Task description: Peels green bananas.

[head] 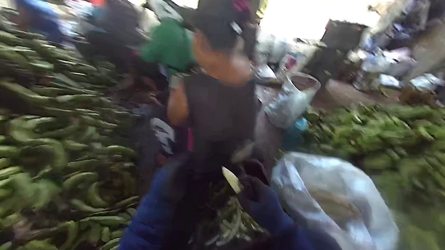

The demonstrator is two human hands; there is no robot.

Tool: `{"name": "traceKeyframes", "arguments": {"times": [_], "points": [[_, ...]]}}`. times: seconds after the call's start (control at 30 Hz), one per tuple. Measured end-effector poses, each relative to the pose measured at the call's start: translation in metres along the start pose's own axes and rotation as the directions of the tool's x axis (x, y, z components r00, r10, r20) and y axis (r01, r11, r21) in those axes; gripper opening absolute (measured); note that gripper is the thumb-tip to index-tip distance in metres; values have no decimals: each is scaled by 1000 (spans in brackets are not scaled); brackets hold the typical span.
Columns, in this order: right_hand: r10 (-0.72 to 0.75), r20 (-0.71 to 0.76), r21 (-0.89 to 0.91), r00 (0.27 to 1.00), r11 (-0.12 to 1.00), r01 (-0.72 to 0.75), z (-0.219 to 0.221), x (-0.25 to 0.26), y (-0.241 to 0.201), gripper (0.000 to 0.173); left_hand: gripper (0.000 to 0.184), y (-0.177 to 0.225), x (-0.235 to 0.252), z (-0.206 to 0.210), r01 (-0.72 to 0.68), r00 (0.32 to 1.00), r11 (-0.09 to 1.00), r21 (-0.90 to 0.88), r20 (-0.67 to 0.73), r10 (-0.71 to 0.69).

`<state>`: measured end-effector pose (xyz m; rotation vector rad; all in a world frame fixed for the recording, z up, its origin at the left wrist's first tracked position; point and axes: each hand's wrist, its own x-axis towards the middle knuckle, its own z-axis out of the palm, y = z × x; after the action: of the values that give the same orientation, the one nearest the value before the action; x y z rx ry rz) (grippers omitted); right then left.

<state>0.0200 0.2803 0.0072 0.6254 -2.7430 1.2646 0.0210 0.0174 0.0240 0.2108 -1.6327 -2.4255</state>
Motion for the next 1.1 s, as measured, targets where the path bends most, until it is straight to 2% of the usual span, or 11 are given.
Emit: {"name": "traceKeyframes", "arguments": {"times": [0.1, 0.17, 0.23, 0.33, 0.4, 0.47, 0.53, 0.7, 0.83, 0.93, 1.1], "points": [[37, -37, -14, 999, 999, -37, -5, -9, -2, 40, 25, -3, 1, -20, -42, 969, 993, 110, 245, 14], [13, -162, -46, 987, 999, -20, -14, -16, 8, 40, 26, -12, 16, -30, -30, 923, 999, 17, 384, 21], [-49, -326, -115, 944, 993, 12, -32, -20, 12, 46, 27, -11, 16, -27, -13, 922, 999, -30, 386, 24], [-101, -612, -196, 784, 980, -27, -70, -32, 20, 45, 31, -12, 12, -23, -22, 945, 999, -31, 325, 31], [-20, -732, -183, 681, 969, -168, -102, -46, 30, 44, 27, -18, 12, -28, -60, 948, 998, -16, 313, 62], [116, -766, -186, 632, 902, -390, -128, -54, 51, 46, 23, -10, 3, -26, -45, 967, 999, 15, 252, 39], [218, -705, -210, 675, 845, -492, -136, -55, 77, 47, 22, -4, 3, -24, 17, 991, 998, -61, 131, -9], [214, -587, -61, 781, 950, -306, -48, -47, 53, 47, 26, 18, 9, -39, -65, 992, 990, -122, -113, 51], [256, -86, -29, 963, 965, -259, 61, -29, 32, 50, 34, 35, 11, -52, -132, 966, 989, -62, -233, 114], [238, 187, -81, 953, 971, -227, 122, -1, 18, 41, 29, 41, 12, -61, -144, 958, 987, -70, -258, 122], [323, 318, 137, 891, 915, -380, 217, 31, 28, 45, 37, 37, 9, -73, -149, 957, 989, -10, -254, 141]]}}
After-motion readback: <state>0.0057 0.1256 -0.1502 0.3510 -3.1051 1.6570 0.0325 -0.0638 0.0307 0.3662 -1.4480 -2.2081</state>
